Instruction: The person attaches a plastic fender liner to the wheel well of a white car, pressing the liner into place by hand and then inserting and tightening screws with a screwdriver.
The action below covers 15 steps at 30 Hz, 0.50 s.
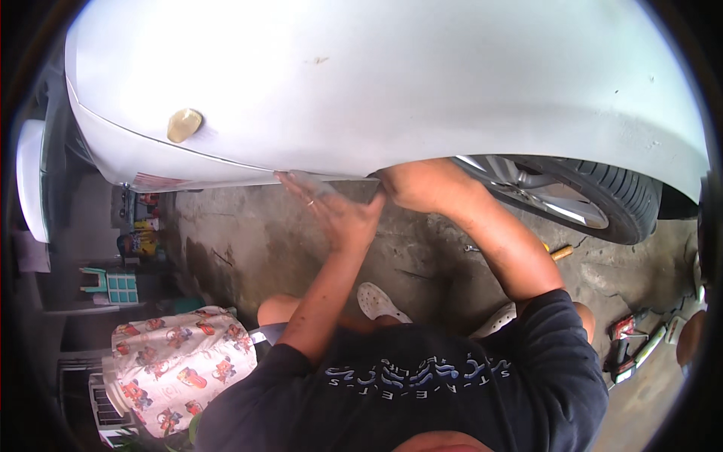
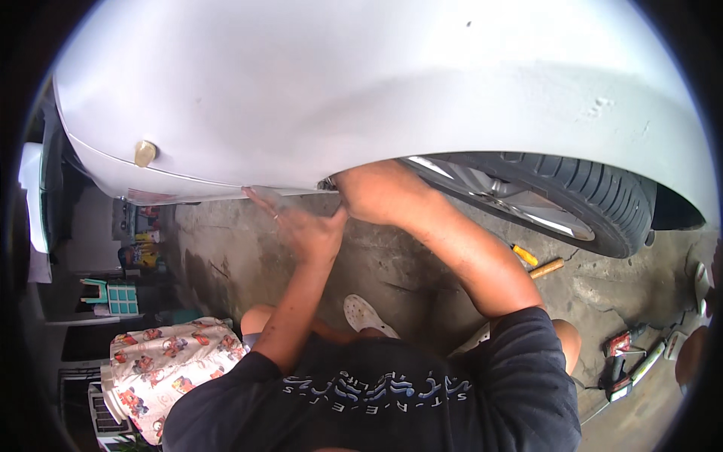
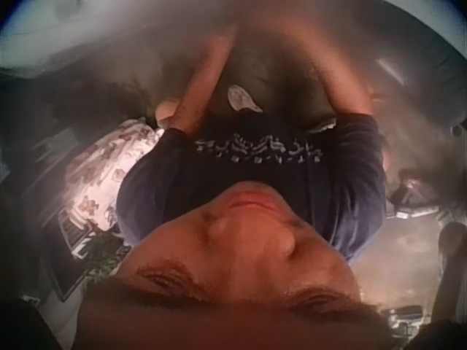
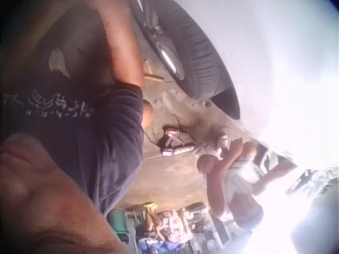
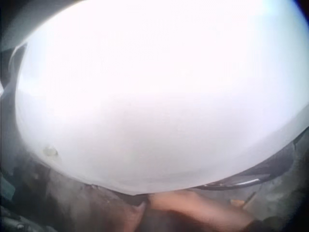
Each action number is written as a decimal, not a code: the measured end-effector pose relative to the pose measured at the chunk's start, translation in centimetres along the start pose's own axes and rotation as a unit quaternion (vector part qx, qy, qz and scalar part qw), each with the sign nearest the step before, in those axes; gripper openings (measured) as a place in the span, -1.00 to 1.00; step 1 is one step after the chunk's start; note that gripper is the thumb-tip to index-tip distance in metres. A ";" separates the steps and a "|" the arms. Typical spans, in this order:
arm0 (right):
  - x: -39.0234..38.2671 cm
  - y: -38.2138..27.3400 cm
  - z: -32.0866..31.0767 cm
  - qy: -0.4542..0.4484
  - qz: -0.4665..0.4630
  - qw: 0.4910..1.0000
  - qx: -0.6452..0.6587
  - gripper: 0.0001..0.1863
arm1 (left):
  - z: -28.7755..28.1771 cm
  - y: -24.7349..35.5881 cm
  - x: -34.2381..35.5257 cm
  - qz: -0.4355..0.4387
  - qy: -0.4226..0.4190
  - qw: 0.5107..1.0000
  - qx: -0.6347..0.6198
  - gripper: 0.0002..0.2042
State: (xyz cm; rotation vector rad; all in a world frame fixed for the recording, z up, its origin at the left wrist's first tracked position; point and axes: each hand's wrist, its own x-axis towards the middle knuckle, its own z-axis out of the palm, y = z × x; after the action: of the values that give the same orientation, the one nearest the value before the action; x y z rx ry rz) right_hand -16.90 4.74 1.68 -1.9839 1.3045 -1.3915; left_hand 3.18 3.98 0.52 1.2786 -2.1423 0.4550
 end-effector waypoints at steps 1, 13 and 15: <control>0.1 -0.4 0.0 -0.003 -0.002 1.000 0.001 -0.71 | 1.3 -0.3 0.4 0.039 0.055 0.998 -0.001 0.55; -1.0 0.8 2.4 -0.019 0.094 0.987 0.128 -0.68 | 3.3 -2.2 0.1 0.069 0.134 0.988 -0.021 0.14; -0.6 0.3 2.4 0.017 0.143 0.968 0.207 -0.66 | 3.4 -2.6 -0.1 0.078 0.144 0.986 -0.019 0.14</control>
State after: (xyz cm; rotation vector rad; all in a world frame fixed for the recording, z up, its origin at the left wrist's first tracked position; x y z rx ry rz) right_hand -14.92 4.65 0.14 -1.4420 1.1454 -1.4208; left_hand 4.40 0.89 -2.10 0.9631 -2.0008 0.6219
